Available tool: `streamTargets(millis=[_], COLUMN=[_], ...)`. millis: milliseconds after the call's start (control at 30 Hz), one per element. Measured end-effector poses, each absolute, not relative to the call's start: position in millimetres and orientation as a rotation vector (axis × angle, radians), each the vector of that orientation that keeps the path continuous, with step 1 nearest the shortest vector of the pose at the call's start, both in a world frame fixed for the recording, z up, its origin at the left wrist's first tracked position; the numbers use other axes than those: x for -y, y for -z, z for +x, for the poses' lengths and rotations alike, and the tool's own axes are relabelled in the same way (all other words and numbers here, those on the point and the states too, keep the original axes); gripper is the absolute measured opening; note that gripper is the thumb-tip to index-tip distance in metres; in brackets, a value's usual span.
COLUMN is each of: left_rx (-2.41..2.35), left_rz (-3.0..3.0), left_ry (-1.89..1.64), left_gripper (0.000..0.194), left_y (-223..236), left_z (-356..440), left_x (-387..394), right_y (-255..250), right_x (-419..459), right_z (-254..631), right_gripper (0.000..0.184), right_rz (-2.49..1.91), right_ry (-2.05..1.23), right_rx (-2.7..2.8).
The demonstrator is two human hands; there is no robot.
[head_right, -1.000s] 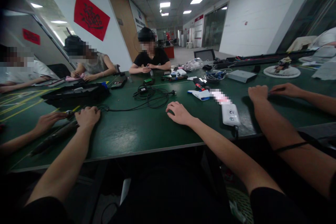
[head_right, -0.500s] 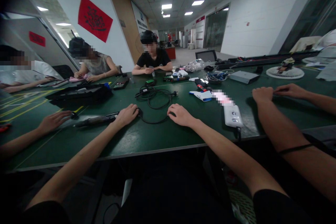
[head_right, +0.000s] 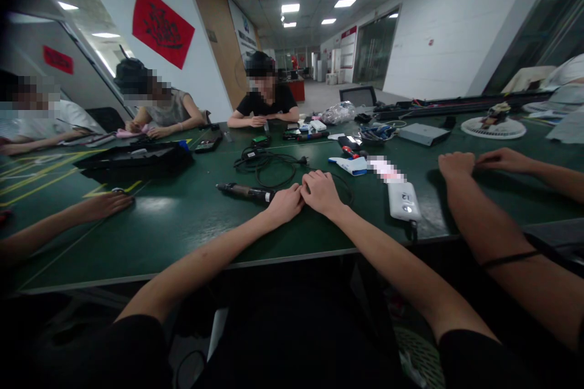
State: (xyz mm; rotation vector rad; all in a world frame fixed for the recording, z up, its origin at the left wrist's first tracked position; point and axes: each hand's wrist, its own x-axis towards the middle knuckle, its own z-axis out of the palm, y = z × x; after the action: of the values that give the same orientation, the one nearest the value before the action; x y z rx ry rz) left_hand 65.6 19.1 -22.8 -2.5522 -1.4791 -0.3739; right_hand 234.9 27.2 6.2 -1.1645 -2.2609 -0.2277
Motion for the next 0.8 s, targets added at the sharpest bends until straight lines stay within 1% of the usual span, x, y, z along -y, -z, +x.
streamTargets(millis=[167, 333, 400, 533, 667, 800], left_rx=[1.361, 0.9, 0.823, 0.923, 1.219, 1.328], left_rz=[-2.565, -2.679, -2.738, -2.795, -2.745, -2.724], left_ry=[0.396, 0.244, 0.189, 0.217, 0.368, 0.368], left_gripper=[0.026, 0.031, 0.034, 0.044, 0.051, 0.046], left_y=[17.0, -0.6, -5.8, -7.7, -4.7, -3.1], left_z=[59.7, 11.9, -11.1, -39.6, -47.9, -56.3], left_x=[-17.6, -14.5, -12.2, -10.4, -19.0, -26.5], right_y=[-2.8, -0.5, -0.5, -2.3, -6.5, -8.3], right_x=[-28.6, -22.7, -21.6, -21.4, -19.0, -15.2], right_z=[235.4, 230.7, 230.0, 231.3, 233.8, 234.0], right_gripper=[0.011, 0.007, 0.006, 0.007, 0.004, 0.008], right_rz=[-1.217, -1.069, -1.013, -0.885, -0.817, -0.836], right_ry=[0.045, 0.036, 0.033, 0.012, -0.012, 0.032], right_rx=[2.265, 2.42, 2.466, 2.521, 2.571, 2.604])
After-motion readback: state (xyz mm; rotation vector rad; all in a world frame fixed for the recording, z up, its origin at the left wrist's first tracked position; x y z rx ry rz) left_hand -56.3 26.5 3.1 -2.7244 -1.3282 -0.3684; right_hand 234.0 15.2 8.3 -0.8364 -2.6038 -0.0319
